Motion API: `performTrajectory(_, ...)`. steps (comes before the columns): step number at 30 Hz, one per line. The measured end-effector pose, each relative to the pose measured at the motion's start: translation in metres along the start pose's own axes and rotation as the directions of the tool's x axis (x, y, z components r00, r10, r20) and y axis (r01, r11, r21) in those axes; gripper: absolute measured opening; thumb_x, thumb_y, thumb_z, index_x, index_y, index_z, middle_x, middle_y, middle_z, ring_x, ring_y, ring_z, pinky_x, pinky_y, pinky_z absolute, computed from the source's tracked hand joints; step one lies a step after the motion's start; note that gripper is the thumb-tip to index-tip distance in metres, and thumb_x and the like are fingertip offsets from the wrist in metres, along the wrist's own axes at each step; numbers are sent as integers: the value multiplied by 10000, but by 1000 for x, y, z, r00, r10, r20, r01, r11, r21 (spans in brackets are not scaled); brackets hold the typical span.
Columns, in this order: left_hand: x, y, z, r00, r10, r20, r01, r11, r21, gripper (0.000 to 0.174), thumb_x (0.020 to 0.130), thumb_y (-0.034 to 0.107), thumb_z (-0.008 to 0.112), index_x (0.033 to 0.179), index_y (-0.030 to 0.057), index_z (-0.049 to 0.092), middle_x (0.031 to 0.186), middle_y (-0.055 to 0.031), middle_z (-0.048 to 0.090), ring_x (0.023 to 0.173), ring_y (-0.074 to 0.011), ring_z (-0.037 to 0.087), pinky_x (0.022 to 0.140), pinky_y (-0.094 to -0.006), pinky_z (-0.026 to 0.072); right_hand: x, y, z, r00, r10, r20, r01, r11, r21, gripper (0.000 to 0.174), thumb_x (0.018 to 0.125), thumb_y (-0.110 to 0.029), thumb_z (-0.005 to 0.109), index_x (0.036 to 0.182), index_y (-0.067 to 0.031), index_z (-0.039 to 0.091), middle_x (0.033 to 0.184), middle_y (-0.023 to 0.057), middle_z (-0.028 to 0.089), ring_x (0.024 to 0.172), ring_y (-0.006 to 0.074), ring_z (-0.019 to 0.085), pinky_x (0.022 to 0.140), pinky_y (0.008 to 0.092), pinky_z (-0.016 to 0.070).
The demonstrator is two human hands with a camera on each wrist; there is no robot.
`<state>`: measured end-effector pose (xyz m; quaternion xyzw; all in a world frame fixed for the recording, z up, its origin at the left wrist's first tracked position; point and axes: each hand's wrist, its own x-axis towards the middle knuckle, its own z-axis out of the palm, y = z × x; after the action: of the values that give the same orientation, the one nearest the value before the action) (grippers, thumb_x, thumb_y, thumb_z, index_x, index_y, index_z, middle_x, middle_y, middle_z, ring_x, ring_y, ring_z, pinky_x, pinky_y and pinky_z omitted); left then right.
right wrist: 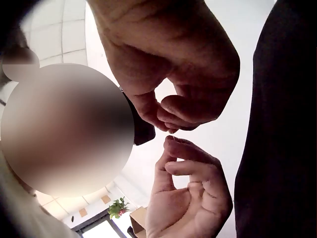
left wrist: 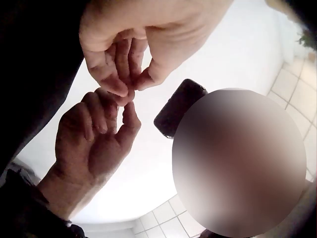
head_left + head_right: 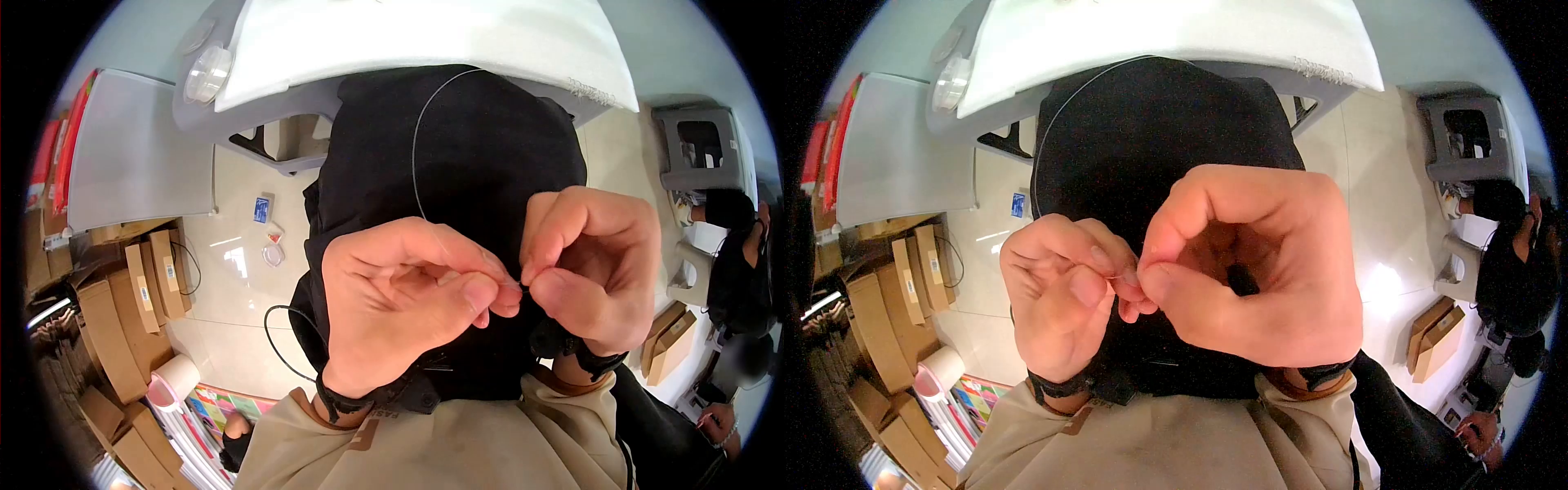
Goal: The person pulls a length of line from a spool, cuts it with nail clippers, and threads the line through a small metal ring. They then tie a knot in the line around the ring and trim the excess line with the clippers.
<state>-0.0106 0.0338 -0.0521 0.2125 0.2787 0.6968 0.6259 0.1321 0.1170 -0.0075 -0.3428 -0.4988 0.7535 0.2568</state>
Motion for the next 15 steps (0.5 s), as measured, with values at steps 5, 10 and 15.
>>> performTrajectory(5,0,-2,-1,999,35,-33,-33,998,55,83,780,-90,599,863,-88,603,796,-160,647,729,-165,634,622,-232,507,5,5,-4,896,-431,103,438,825,-357,176,582,31,583,757,48,586,654,115,547,548,138,479,459,215,327)
performTrajectory(10,0,-7,2,994,97,-46,-90,986,138,123,752,-129,608,872,-106,599,812,-151,638,726,-161,633,671,-252,522,10,11,-11,741,-602,297,660,571,-489,182,550,37,586,732,36,593,631,113,531,520,139,462,456,214,304)
performTrajectory(15,0,-7,2,996,84,-33,-78,986,149,126,748,-136,605,871,-112,598,816,-152,634,725,-165,634,680,-254,523,14,14,-14,721,-648,246,675,577,-460,124,562,25,599,679,20,557,621,104,528,524,140,458,461,220,300)
